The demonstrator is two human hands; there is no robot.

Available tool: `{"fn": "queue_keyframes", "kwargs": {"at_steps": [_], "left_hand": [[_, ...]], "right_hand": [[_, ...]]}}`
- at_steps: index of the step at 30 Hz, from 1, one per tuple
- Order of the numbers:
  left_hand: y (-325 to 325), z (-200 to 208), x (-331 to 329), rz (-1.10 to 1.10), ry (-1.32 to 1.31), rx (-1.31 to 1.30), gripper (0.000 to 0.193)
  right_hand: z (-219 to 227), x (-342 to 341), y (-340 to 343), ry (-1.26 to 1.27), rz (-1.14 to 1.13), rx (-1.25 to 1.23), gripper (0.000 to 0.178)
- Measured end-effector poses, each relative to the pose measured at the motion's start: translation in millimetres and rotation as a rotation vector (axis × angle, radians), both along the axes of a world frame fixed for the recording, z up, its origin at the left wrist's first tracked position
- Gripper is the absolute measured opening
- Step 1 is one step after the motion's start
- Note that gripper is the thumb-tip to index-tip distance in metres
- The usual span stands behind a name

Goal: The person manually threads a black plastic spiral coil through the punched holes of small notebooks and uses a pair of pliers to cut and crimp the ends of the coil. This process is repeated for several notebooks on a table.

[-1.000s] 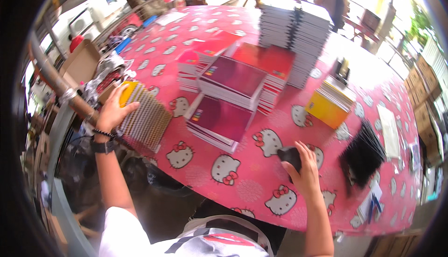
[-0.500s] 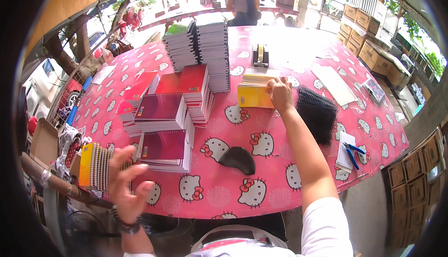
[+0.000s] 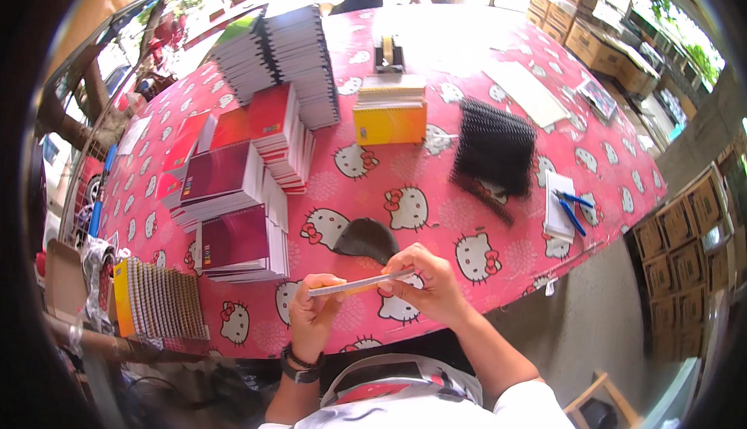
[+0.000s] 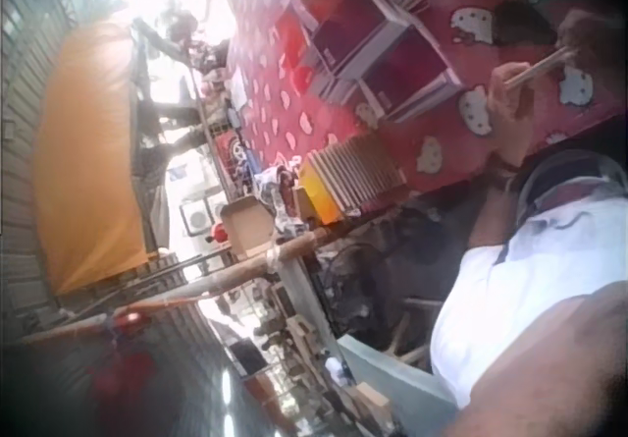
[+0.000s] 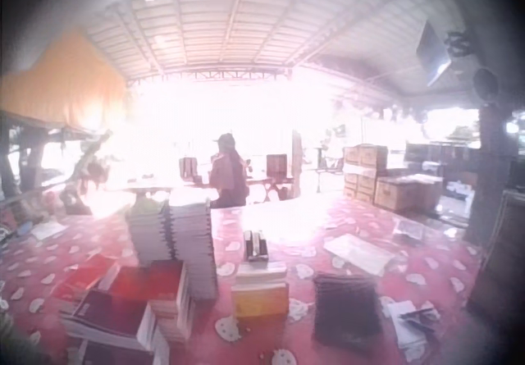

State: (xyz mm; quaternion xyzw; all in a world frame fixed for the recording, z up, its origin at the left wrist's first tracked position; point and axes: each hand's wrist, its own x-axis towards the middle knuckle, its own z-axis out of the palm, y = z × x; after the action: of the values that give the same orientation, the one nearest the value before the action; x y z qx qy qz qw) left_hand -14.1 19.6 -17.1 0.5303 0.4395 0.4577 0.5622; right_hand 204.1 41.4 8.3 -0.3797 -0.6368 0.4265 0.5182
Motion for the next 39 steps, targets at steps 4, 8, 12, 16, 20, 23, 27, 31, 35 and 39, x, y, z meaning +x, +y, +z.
{"fn": "queue_keyframes", "kwargs": {"at_steps": [4,8,12,16,20,23,27,31,35,39], "left_hand": [[-13.2,-21.6,20.1,0.233,-0.021,0.067,0.050],[-13.7,16.0,37.4,0.460,0.528,0.616,0.049],[-6.9,27.7,43.1,0.207,0.868,0.795,0.028],[4.4,22.8,36.6,0.188,0.786,0.865,0.031],[11.3,32.7,32.7,0.121,0.820,0.827,0.032],[16.2,37.6,30.5,0.064,0.872,0.794,0.037],[25.3,32.9,37.9,0.136,0.843,0.852,0.030],[26.2,28.0,36.8,0.113,0.818,0.883,0.027],[26.0,32.4,27.2,0.092,0.824,0.847,0.024],[29.1,32.4,29.6,0.078,0.796,0.819,0.020]], "right_hand": [[-34.0,-24.8,-17.4,0.441,-0.051,-0.351,0.017],[-21.3,-31.7,-9.9,0.299,-0.163,-0.295,0.010],[-13.3,-1.1,18.2,-0.084,-0.104,-0.046,0.009],[-11.4,86.0,83.3,-0.748,-0.592,0.348,0.016],[-41.2,129.5,100.1,-1.010,-0.584,0.227,0.025],[-31.2,125.4,103.2,-0.918,-0.607,0.283,0.014],[-22.7,129.6,102.7,-0.957,-0.631,0.341,0.013],[0.0,120.6,83.4,-0.819,-0.589,0.248,0.017],[27.9,81.6,54.8,-0.442,-0.179,-0.017,0.037],[19.8,63.7,31.0,-0.432,0.142,-0.026,0.033]]}}
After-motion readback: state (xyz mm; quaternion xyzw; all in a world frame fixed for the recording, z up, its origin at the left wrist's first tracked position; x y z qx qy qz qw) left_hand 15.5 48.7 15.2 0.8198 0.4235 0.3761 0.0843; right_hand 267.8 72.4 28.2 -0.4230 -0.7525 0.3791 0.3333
